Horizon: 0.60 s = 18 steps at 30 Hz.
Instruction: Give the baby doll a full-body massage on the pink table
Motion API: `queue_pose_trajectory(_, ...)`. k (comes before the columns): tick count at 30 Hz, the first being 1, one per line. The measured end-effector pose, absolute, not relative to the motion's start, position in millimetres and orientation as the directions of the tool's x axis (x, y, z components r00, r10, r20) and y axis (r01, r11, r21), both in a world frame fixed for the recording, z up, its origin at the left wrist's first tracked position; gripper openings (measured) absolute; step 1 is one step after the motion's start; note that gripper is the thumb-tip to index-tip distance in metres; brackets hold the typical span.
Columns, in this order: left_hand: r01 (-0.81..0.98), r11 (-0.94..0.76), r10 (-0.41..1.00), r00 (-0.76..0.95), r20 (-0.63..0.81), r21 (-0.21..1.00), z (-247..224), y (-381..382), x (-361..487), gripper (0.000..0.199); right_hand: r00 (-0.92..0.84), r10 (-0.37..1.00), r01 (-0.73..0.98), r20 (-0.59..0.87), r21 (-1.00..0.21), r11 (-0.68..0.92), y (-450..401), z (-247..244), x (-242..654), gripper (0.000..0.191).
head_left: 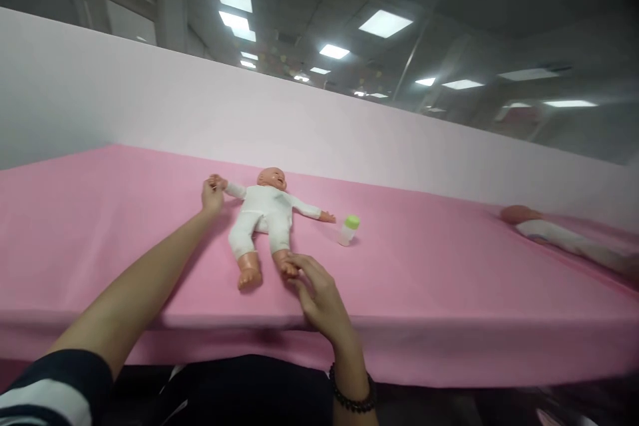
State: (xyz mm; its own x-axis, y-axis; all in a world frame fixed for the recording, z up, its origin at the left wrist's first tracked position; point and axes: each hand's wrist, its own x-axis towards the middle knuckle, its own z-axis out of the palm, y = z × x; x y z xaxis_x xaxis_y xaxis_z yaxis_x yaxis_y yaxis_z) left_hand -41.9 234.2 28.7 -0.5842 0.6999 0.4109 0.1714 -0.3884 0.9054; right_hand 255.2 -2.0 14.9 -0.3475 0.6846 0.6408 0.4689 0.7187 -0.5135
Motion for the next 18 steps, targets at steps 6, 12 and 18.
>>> queue_pose_trajectory(6, 0.393, -0.658, 0.704, 0.017, 0.71, 0.643, 28.9, 217.1, -16.1, 0.027, -0.203, 0.645, 0.457, 0.736, -0.512, 0.728, 30.0, 32.3, 226.0, 0.041)
queue_pose_trajectory(12, 0.435, -0.754, 0.643, 0.335, 0.689, 0.492, 19.0, 216.1, -23.0, 0.036, -0.246, 0.706, 0.407, 0.664, -0.591, 0.697, 53.1, 49.2, 183.2, 0.047)
queue_pose_trajectory(18, 0.413, -0.684, 0.709, 0.185, 0.68, 0.601, 25.2, 214.0, -23.7, 0.029, -0.153, 0.673, 0.357, 0.724, -0.595, 0.72, 48.3, 33.1, 176.3, 0.038)
